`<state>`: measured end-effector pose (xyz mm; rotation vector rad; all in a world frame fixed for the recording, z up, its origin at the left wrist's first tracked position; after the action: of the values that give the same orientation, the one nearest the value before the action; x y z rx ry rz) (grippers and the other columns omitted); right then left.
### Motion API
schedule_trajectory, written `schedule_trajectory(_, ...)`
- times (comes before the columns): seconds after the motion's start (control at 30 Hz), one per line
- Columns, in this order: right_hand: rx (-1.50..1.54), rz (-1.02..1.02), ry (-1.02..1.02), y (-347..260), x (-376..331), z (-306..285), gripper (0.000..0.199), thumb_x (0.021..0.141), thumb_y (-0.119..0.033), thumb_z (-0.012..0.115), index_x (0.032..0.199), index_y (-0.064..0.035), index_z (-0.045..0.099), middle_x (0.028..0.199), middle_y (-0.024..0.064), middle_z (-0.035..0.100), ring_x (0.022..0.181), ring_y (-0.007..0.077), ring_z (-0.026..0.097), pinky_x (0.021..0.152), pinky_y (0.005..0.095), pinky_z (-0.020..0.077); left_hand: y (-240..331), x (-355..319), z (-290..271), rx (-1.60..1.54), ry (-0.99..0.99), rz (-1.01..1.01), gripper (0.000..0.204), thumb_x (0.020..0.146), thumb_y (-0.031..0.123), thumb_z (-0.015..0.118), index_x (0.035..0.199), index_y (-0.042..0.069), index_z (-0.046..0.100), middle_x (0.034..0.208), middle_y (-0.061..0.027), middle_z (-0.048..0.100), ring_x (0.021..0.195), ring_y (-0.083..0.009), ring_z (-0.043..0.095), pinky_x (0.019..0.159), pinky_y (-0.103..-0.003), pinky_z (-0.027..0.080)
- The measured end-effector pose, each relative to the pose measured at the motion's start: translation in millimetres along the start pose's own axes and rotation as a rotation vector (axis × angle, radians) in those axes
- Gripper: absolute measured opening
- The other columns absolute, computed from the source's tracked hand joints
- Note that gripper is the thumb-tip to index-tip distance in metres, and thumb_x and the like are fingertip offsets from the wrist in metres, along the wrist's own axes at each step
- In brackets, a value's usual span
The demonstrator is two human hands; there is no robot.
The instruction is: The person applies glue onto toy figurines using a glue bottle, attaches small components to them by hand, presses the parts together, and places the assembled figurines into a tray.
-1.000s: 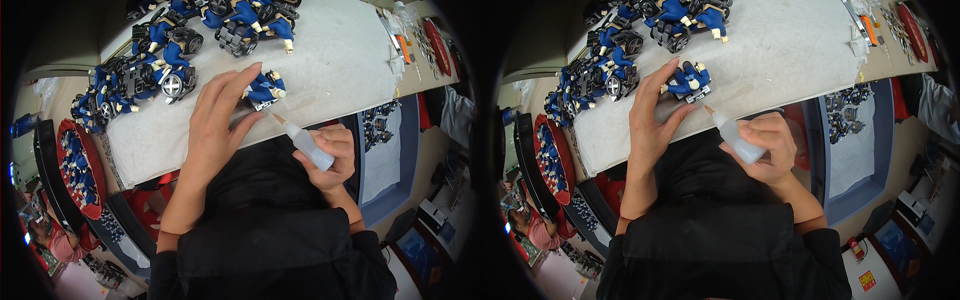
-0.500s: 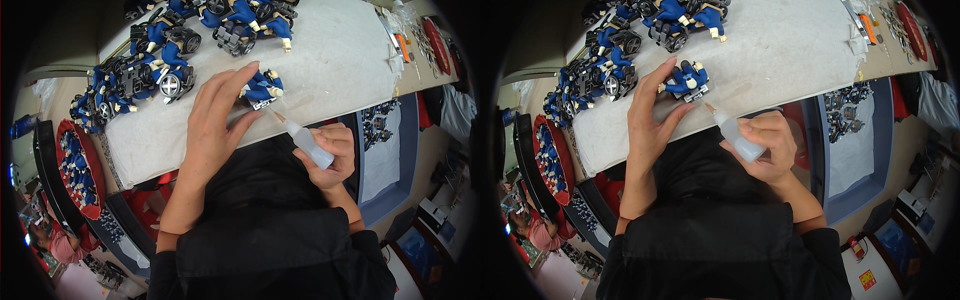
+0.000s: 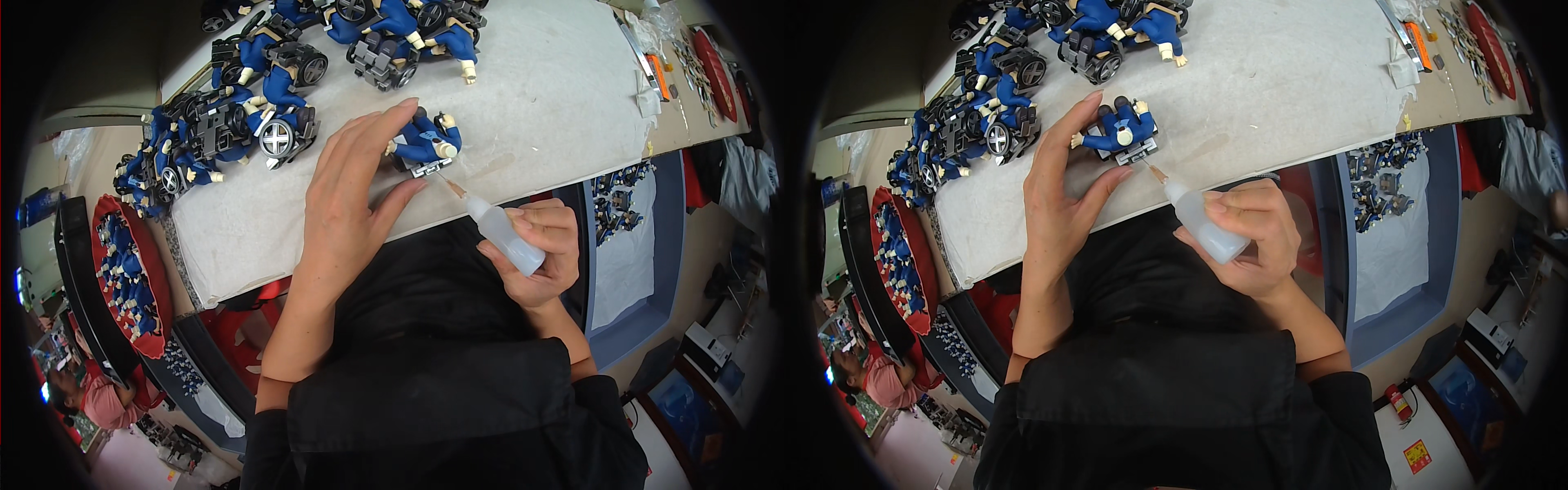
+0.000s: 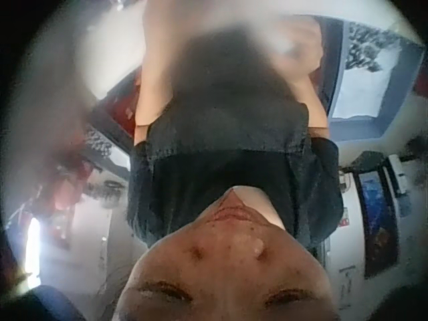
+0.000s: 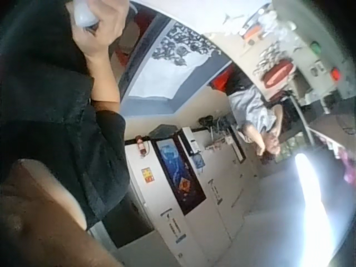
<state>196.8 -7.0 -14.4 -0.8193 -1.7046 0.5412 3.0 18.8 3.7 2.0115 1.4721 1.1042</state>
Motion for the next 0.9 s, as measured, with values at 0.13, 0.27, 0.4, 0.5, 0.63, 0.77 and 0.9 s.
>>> schedule_trajectory(0.13,0.000,-0.003,0.011,1.1,-0.4,-0.9,0.047,0.054,-0.001,0.082,0.091,-0.0053,0.054,0.087,0.0096,0.056,0.073,0.0209,0.059,0.059,0.0273,0.0483,-0.1,0.8,0.3,-0.010,0.006,-0.003,0.065,0.063,-0.001,0.072,0.122,0.005,0.047,0.117,-0.0129,0.053,0.105,-0.0228,0.054,0.084,-0.032,0.048)
schedule_trajectory(0.27,0.002,-0.001,0.008,1.3,-0.5,-0.3,0.047,0.054,-0.001,0.081,0.091,-0.0049,0.054,0.086,0.0095,0.056,0.073,0.0205,0.059,0.058,0.0270,0.0486,0.1,0.2,0.1,-0.013,0.008,-0.016,0.065,0.063,-0.002,0.072,0.122,0.005,0.047,0.116,-0.0129,0.053,0.105,-0.0227,0.054,0.084,-0.032,0.048)
schedule_trajectory(0.4,0.006,0.000,-0.003,1.6,-1.8,-0.4,0.044,0.058,-0.002,0.080,0.093,-0.0045,0.053,0.088,0.0097,0.054,0.074,0.0201,0.057,0.060,0.0273,0.0470,0.1,-0.5,0.9,-0.019,0.010,-0.019,0.065,0.063,-0.002,0.072,0.122,0.005,0.047,0.116,-0.0127,0.053,0.106,-0.0226,0.054,0.084,-0.032,0.048)
schedule_trajectory(0.5,0.004,0.007,-0.022,0.8,-2.6,-0.7,0.042,0.062,-0.003,0.078,0.096,-0.0045,0.053,0.090,0.0099,0.052,0.075,0.0200,0.055,0.062,0.0279,0.0449,0.0,-1.0,0.9,-0.001,0.010,-0.016,0.064,0.063,-0.002,0.072,0.122,0.005,0.047,0.116,-0.0126,0.054,0.106,-0.0226,0.054,0.084,-0.032,0.048)
schedule_trajectory(0.63,0.013,0.003,-0.017,1.9,-2.9,0.5,0.042,0.062,-0.003,0.078,0.096,-0.0045,0.053,0.089,0.0098,0.052,0.075,0.0200,0.055,0.063,0.0280,0.0441,-0.5,-1.5,1.4,-0.009,0.012,-0.013,0.064,0.063,-0.003,0.072,0.121,0.005,0.047,0.116,-0.0128,0.053,0.106,-0.0228,0.054,0.084,-0.032,0.048)
schedule_trajectory(0.77,0.002,0.007,-0.027,0.9,-0.7,-0.5,0.042,0.062,-0.004,0.078,0.096,-0.0044,0.053,0.089,0.0099,0.053,0.074,0.0202,0.055,0.062,0.0279,0.0440,-0.2,-0.1,1.0,-0.009,0.013,-0.012,0.064,0.063,-0.003,0.072,0.121,0.004,0.047,0.116,-0.0131,0.053,0.106,-0.0231,0.054,0.084,-0.032,0.048)
schedule_trajectory(0.9,0.003,0.003,0.005,0.8,0.3,-2.1,0.048,0.054,-0.001,0.081,0.092,-0.0057,0.054,0.087,0.0096,0.055,0.072,0.0199,0.058,0.058,0.0265,0.0474,0.0,0.6,0.9,-0.015,0.014,-0.012,0.063,0.063,-0.003,0.071,0.121,0.004,0.047,0.116,-0.0134,0.053,0.107,-0.0234,0.053,0.084,-0.032,0.048)
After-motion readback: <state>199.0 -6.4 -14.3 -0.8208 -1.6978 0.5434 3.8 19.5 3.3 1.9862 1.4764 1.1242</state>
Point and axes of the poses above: each hand's wrist, its own x-axis towards the middle knuckle, its own z-axis out of the palm, y = z × x, the point moved 2 cm from there along x, towards the middle knuckle
